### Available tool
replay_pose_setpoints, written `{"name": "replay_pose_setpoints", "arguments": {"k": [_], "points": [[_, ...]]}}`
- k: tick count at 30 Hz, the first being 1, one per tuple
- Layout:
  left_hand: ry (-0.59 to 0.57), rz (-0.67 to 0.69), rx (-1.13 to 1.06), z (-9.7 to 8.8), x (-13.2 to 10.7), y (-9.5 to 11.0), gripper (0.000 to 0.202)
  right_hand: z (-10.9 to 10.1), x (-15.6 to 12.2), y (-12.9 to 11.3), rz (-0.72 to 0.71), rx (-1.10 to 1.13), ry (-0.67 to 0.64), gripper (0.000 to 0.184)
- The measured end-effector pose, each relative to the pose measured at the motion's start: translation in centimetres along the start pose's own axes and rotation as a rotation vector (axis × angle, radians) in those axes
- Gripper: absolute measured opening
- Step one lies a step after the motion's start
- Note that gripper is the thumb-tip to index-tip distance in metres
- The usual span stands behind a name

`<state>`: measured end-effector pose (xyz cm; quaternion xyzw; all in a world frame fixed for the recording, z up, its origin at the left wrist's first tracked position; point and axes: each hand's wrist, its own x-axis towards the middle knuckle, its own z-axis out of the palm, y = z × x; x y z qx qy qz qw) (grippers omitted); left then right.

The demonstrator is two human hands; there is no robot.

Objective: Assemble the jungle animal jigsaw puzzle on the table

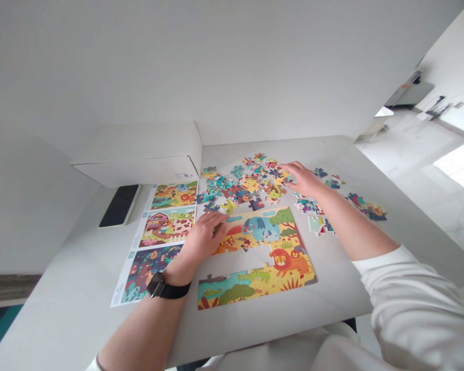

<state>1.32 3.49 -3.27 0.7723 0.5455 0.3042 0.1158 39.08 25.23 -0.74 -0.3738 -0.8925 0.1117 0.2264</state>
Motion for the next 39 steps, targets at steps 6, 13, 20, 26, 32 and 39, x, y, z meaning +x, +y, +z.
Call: {"name": "replay_pose_setpoints", "arguments": {"k": [6, 13, 20, 26, 32, 39], "points": [[0.027, -0.046, -0.025, -0.2, -0.1, 0.6, 0.029, -0.3, -0.7, -5.0, -0.147, 0.100, -0.006, 0.079], [-0.040, -0.327, -0.408, -0.9, -0.3, 3.4, 0.035, -0.1, -2.4, -13.0, -0.358, 0.159, -0.017, 0.091], [-0.134, -0.444, -0.977, -1.2, -0.7, 6.2, 0.045, 1.8, -4.5, -17.7, -0.432, 0.232, -0.023, 0.098], [-0.130, -0.506, -1.006, -0.4, -0.7, 6.0, 0.046, 2.0, -6.1, -18.3, -0.336, 0.275, 0.031, 0.089], [-0.018, -0.535, -0.962, 0.7, -0.4, 5.2, 0.048, 3.1, -7.6, -17.8, -0.205, 0.529, 0.083, 0.063], [-0.030, -0.519, -0.862, 0.6, -0.4, 5.1, 0.046, 3.4, -8.1, -17.6, 0.065, 0.759, -0.100, 0.045]]}}
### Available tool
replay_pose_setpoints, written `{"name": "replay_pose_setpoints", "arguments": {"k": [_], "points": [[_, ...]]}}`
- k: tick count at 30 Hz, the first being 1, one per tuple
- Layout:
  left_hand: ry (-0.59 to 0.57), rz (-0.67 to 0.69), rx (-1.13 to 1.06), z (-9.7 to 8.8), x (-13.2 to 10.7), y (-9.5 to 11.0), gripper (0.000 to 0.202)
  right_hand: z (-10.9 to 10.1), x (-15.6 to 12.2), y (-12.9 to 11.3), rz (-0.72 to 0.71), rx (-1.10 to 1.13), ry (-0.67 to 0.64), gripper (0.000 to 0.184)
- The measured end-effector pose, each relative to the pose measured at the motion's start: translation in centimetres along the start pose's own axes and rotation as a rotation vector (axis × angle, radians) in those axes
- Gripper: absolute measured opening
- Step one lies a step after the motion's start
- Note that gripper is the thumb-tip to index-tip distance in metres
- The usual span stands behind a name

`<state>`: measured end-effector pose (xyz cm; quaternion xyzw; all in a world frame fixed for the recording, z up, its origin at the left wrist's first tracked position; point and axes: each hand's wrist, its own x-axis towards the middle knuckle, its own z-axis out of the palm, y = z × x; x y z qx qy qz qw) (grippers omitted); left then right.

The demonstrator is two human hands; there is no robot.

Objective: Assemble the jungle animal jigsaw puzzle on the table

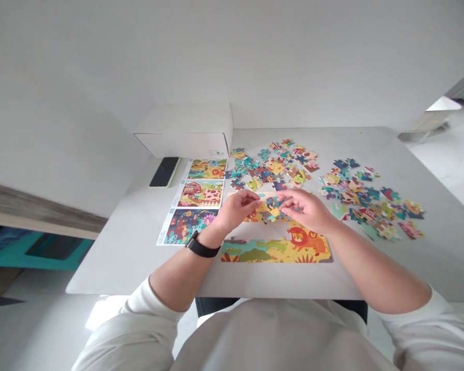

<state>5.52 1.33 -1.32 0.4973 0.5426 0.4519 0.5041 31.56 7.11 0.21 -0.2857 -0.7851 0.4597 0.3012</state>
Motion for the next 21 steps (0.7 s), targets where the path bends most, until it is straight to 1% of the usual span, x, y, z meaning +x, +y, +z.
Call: {"name": "replay_pose_setpoints", "arguments": {"k": [3, 5, 7, 10, 13, 15, 18, 21], "points": [[-0.038, 0.026, 0.044, 0.2, -0.2, 0.0, 0.045, -0.1, 0.2, -0.3, 0.129, 0.029, -0.024, 0.039], [-0.068, 0.041, 0.073, 0.5, -0.3, 0.0, 0.043, -0.2, 0.4, -0.2, 0.159, 0.024, -0.046, 0.026], [-0.087, 0.055, 0.119, 0.7, -0.4, -0.1, 0.041, -0.1, 0.5, 0.0, 0.170, 0.009, -0.072, 0.018], [-0.093, 0.070, 0.186, 1.0, -0.6, -0.2, 0.039, 0.0, 0.4, 0.3, 0.194, 0.023, -0.102, 0.018], [-0.107, 0.080, 0.232, 0.8, -0.6, -0.1, 0.035, -0.1, 0.4, 0.6, 0.221, 0.037, -0.113, 0.019], [-0.081, 0.110, 0.310, 0.3, -0.7, 0.2, 0.032, -0.5, 0.4, 0.7, 0.238, 0.025, -0.117, 0.018], [0.036, 0.166, 0.457, -0.8, -0.7, 1.1, 0.029, -1.8, 0.5, 1.0, 0.270, 0.001, -0.091, 0.018], [0.100, 0.176, 0.573, -1.8, -0.8, 1.9, 0.029, -2.8, 0.5, 1.2, 0.350, 0.012, -0.089, 0.019]]}}
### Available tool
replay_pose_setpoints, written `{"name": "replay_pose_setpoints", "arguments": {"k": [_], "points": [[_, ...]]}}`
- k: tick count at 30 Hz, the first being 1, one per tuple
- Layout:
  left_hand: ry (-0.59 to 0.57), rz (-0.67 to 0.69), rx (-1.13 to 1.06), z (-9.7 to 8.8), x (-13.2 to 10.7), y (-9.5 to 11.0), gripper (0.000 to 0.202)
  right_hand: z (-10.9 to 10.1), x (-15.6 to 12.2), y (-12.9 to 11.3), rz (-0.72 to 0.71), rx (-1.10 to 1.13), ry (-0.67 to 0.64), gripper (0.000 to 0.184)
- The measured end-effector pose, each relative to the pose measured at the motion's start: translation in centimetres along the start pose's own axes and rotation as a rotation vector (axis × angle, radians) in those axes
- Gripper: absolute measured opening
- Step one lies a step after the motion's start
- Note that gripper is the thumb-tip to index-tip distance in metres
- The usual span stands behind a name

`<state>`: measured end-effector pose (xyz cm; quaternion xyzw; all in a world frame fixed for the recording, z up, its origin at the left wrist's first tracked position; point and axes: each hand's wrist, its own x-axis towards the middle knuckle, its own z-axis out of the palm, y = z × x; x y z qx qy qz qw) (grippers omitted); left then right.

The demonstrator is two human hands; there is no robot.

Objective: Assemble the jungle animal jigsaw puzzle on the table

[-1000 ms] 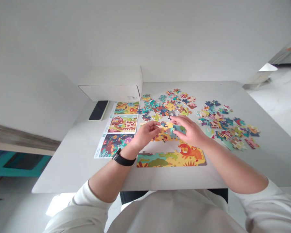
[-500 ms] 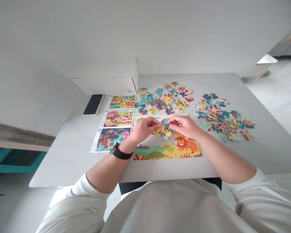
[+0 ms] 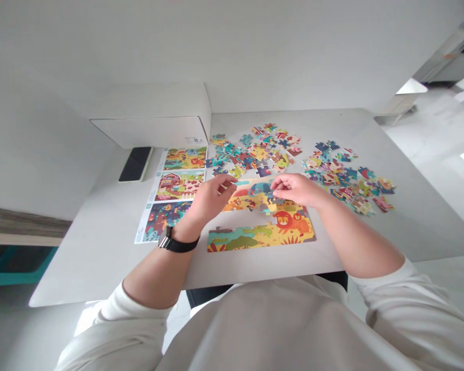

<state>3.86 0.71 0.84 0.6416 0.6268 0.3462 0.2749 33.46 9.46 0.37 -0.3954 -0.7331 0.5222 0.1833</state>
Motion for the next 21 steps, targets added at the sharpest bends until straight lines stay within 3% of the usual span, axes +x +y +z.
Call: {"name": "replay_pose_setpoints", "arguments": {"k": [3, 9, 15, 21], "points": [[-0.022, 0.045, 0.106, -0.5, -0.1, 0.2, 0.026, 0.4, -0.1, -0.2, 0.090, 0.050, -0.065, 0.023], [-0.262, 0.135, 0.129, 0.4, -0.7, 0.2, 0.024, 2.4, 0.1, -0.7, 0.116, 0.092, -0.137, 0.025], [-0.288, 0.183, 0.122, 1.2, -0.8, 0.3, 0.025, 2.1, 0.0, -0.8, 0.094, 0.096, -0.130, 0.024], [-0.317, 0.057, -0.091, 1.7, -0.7, 0.8, 0.032, 2.7, -0.2, -0.9, -0.011, 0.134, -0.075, 0.025]]}}
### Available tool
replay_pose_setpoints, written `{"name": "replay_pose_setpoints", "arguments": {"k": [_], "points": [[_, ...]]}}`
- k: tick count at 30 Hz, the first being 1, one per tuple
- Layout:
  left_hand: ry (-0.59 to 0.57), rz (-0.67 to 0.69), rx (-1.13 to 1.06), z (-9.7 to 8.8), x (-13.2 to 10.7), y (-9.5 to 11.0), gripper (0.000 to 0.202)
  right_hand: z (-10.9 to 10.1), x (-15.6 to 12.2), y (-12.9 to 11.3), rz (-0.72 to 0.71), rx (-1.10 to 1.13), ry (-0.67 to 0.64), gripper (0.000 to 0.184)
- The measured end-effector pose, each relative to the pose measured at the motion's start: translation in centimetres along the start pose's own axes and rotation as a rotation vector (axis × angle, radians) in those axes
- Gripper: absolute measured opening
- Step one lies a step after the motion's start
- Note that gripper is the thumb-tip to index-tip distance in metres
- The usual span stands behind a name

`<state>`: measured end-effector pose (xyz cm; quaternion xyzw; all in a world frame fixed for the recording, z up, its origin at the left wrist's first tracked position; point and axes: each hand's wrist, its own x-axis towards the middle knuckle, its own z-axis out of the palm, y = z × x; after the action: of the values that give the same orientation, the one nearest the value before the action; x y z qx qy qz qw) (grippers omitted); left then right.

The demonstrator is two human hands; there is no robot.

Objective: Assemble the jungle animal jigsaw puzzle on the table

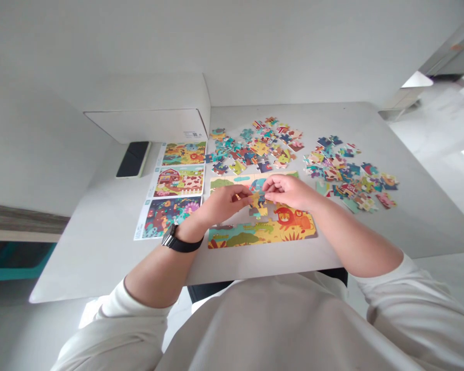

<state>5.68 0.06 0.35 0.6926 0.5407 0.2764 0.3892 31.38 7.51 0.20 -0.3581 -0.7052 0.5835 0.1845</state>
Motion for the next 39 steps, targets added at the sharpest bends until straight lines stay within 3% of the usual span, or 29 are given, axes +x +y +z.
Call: {"name": "replay_pose_setpoints", "arguments": {"k": [5, 11, 17, 20, 24, 26, 30, 39], "points": [[-0.028, -0.133, -0.240, -0.1, 0.2, -0.2, 0.036, 0.3, 0.1, 0.0, -0.012, 0.009, 0.018, 0.025], [0.005, -0.179, -0.275, -0.2, 0.2, -0.2, 0.038, 0.4, 0.0, 0.0, -0.016, -0.005, -0.031, 0.025], [0.210, -0.187, -0.085, -3.2, -0.1, -1.3, 0.034, -1.2, -0.2, 0.0, -0.042, -0.154, 0.162, 0.022], [0.125, -0.217, -0.102, -4.2, -0.3, -1.8, 0.036, -1.7, -0.3, 0.1, -0.035, -0.189, 0.198, 0.021], [-0.133, -0.268, -0.097, -3.1, -0.4, -1.0, 0.029, -1.3, -0.3, 0.0, -0.039, -0.266, 0.188, 0.018], [-0.206, -0.319, -0.041, -2.0, -0.4, -0.3, 0.024, -1.0, -0.4, -0.1, -0.053, -0.278, 0.170, 0.017], [-0.219, -0.326, 0.046, -0.3, -0.3, 0.1, 0.019, -0.8, -0.3, 0.0, -0.055, -0.283, 0.155, 0.017], [-0.063, -0.215, 0.277, 1.0, -0.3, -0.2, 0.013, -0.4, -0.4, -0.1, -0.058, -0.352, 0.148, 0.016]]}}
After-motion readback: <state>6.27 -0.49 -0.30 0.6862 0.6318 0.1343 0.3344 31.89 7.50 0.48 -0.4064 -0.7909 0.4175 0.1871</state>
